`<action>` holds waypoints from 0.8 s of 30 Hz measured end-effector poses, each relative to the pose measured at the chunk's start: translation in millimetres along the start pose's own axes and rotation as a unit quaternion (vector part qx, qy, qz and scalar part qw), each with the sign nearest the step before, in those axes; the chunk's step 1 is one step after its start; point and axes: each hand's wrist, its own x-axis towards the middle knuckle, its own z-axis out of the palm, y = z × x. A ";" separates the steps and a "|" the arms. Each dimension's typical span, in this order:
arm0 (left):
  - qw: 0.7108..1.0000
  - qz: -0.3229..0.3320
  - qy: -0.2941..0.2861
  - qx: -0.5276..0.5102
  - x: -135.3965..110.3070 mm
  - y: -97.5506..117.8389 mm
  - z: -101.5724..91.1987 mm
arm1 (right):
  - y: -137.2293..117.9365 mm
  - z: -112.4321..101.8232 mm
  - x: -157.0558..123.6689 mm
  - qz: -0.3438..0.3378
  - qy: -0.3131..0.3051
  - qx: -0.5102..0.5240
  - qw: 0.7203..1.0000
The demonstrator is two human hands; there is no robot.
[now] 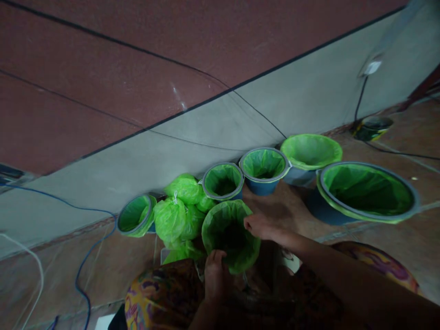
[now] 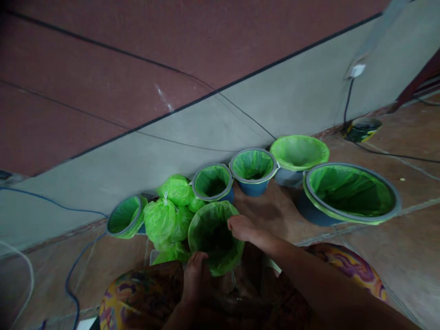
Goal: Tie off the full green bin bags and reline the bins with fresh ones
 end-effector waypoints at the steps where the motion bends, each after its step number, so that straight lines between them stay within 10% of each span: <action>1: 1.000 0.005 -0.010 0.003 -1.9 -5.1 -1.0 | -5.4 3.9 -3.1 -0.014 -0.017 -0.017 1.000; 10: 0.984 0.089 -0.147 0.048 -5.8 -11.8 16.6 | -22.9 29.7 -27.5 -0.106 -0.193 -0.122 0.968; 24: 0.938 0.119 -0.243 0.215 8.4 -29.4 36.3 | 2.2 37.5 -24.8 -0.042 -0.144 -0.156 0.976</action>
